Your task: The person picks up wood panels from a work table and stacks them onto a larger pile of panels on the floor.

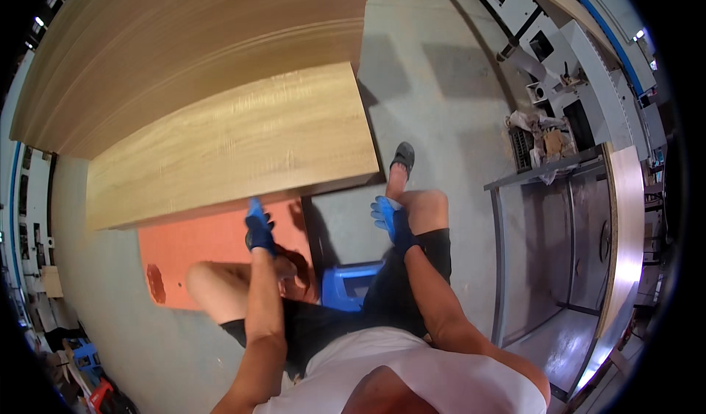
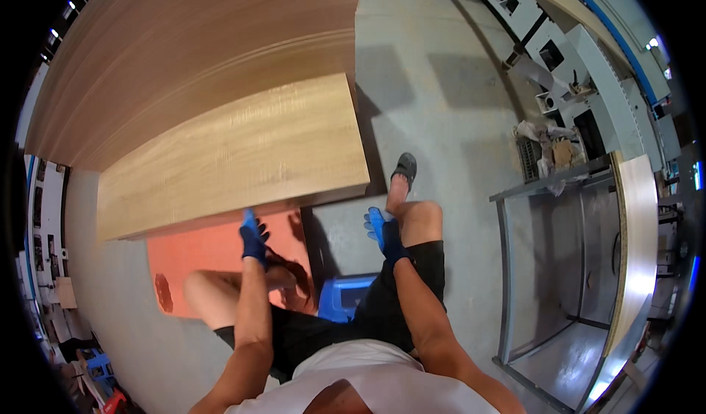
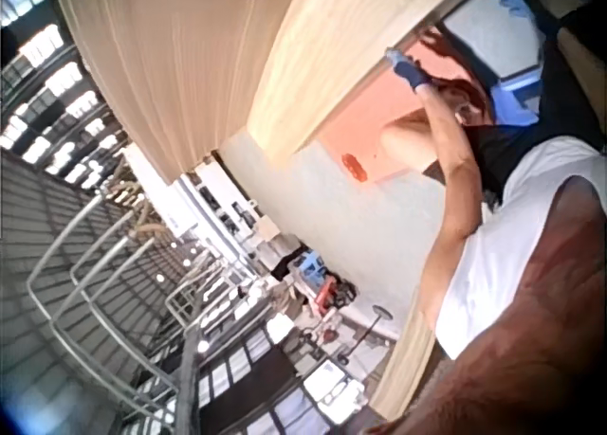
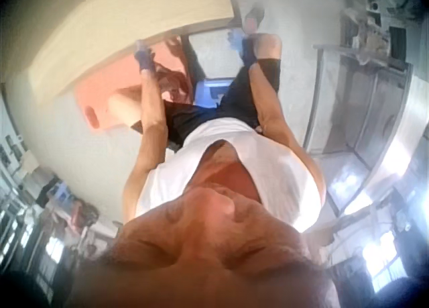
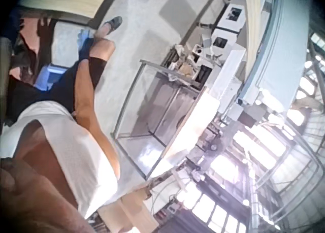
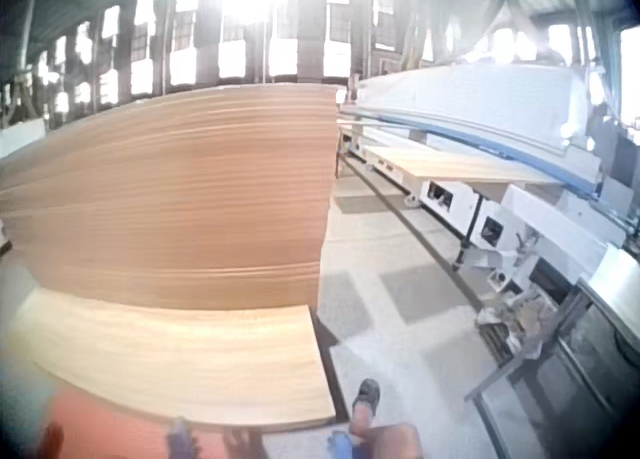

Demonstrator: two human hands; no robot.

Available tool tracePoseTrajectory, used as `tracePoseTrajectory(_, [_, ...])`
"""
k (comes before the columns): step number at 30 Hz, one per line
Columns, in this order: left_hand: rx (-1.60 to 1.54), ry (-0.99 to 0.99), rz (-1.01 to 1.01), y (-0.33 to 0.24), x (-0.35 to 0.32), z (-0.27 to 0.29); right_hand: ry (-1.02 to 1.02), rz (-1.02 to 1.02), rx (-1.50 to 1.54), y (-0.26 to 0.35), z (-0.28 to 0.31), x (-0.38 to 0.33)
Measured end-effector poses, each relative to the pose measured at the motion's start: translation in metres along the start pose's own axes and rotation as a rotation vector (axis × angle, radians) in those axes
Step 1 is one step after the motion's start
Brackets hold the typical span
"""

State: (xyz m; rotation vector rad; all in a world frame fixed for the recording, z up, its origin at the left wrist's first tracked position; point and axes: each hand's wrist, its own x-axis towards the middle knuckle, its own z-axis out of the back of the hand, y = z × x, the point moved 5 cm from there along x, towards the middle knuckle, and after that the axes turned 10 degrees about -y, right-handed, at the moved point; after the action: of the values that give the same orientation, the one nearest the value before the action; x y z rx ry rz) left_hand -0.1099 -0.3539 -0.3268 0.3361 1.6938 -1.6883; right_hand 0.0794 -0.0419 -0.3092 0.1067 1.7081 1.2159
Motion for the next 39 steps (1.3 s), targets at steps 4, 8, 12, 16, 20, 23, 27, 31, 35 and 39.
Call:
tracePoseTrajectory(4, [0.206, 0.262, 0.042, 0.052, -0.059, -0.044, 0.080, 0.016, 0.014, -0.004, 0.007, -0.018])
tracePoseTrajectory(8, [0.357, 0.409, -0.064, 0.058, -0.128, -0.078, 0.115, 0.030, 0.170, 0.014, 0.026, -0.015])
tracePoseTrajectory(12, [0.428, 0.466, -0.136, 0.044, -0.149, -0.099, 0.172, 0.025, 0.209, 0.030, 0.032, -0.023])
tracePoseTrajectory(16, [0.427, 0.540, -0.137, 0.037, -0.165, -0.120, 0.234, 0.038, 0.308, 0.038, 0.043, -0.035])
tracePoseTrajectory(20, [0.357, 0.726, 0.014, 0.019, -0.206, -0.153, 0.248, 0.405, 0.031, 0.088, 0.076, -0.045])
tracePoseTrajectory(23, [0.264, 0.941, 0.003, -0.022, -0.256, -0.187, 0.219, 0.532, 0.369, 0.141, 0.107, -0.048])
tracePoseTrajectory(27, [0.049, 1.291, -0.004, -0.084, -0.346, -0.267, 0.238, 0.556, 0.850, 0.228, 0.164, -0.083])
tracePoseTrajectory(31, [-0.003, 1.435, 0.130, -0.141, -0.458, -0.321, 0.159, 0.717, 0.931, 0.305, 0.212, -0.137])
tracePoseTrajectory(35, [-0.022, 1.554, 0.142, -0.152, -0.538, -0.335, 0.009, 0.956, 0.929, 0.352, 0.258, -0.171])
tracePoseTrajectory(39, [-0.137, 1.665, 0.183, -0.136, -0.544, -0.353, 0.095, 1.029, 0.936, 0.381, 0.293, -0.173])
